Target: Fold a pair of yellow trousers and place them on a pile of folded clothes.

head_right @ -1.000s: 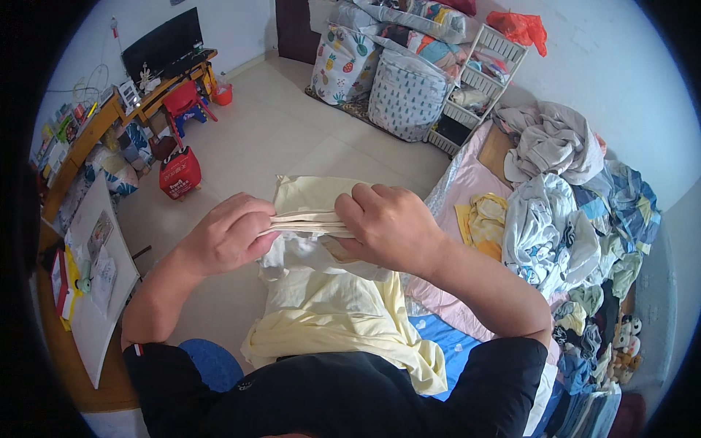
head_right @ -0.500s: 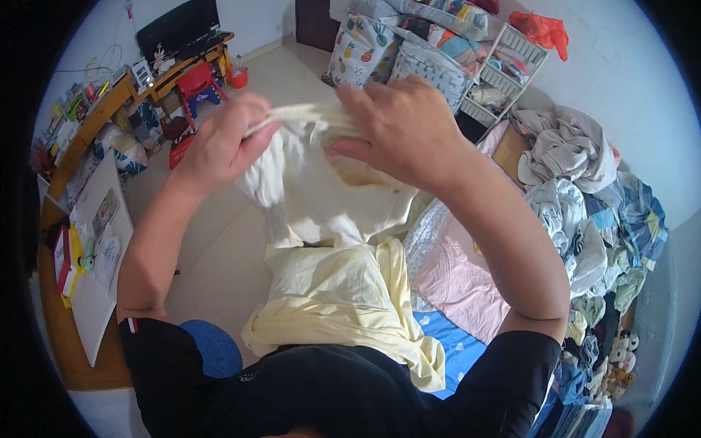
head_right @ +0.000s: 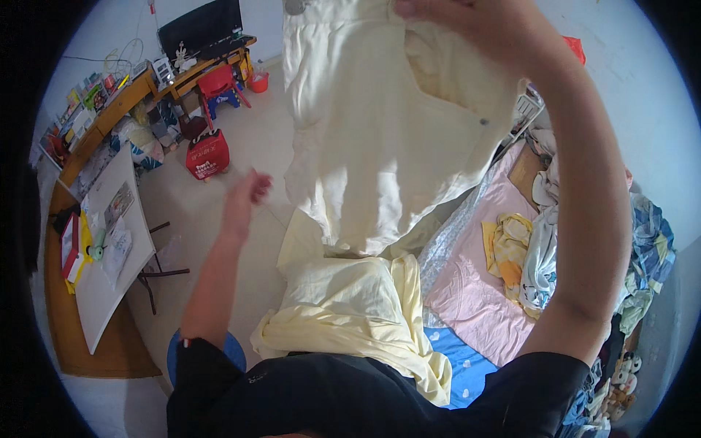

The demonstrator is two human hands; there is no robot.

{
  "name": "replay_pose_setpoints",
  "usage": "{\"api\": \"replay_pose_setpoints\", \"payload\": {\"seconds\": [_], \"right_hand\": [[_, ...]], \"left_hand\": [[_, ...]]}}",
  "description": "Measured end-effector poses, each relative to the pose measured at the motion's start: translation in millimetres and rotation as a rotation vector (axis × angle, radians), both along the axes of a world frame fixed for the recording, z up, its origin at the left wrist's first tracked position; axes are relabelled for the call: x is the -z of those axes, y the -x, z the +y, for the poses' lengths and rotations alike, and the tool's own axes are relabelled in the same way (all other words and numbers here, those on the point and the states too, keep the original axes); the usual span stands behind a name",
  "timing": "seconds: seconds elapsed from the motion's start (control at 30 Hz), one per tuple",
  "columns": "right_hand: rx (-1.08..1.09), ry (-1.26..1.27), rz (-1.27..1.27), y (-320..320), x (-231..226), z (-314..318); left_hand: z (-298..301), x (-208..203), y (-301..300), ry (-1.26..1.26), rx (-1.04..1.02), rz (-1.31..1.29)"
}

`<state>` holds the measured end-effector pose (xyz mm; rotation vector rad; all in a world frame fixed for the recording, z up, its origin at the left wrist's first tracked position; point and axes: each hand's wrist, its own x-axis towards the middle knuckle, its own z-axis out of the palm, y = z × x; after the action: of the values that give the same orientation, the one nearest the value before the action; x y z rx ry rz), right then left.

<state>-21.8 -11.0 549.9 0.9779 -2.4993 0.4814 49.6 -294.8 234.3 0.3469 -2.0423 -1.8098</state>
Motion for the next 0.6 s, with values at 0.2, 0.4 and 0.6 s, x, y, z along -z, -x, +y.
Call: {"api": "replay_pose_setpoints", "payload": {"seconds": [0.2, 0.4, 0.6], "right_hand": [[0.043, 0.105, 0.066, -13, -25, 17], [0.005, 0.036, 0.281, -23, -31, 29], [-0.011, 0.092, 0.110, 1, -35, 67]], "left_hand": [[83, 7, 20, -0.634, 0.413, 0.121], [65, -51, 36, -0.655, 0.403, 0.336], [10, -106, 71, -0.358, -0.085, 0.549]]}}
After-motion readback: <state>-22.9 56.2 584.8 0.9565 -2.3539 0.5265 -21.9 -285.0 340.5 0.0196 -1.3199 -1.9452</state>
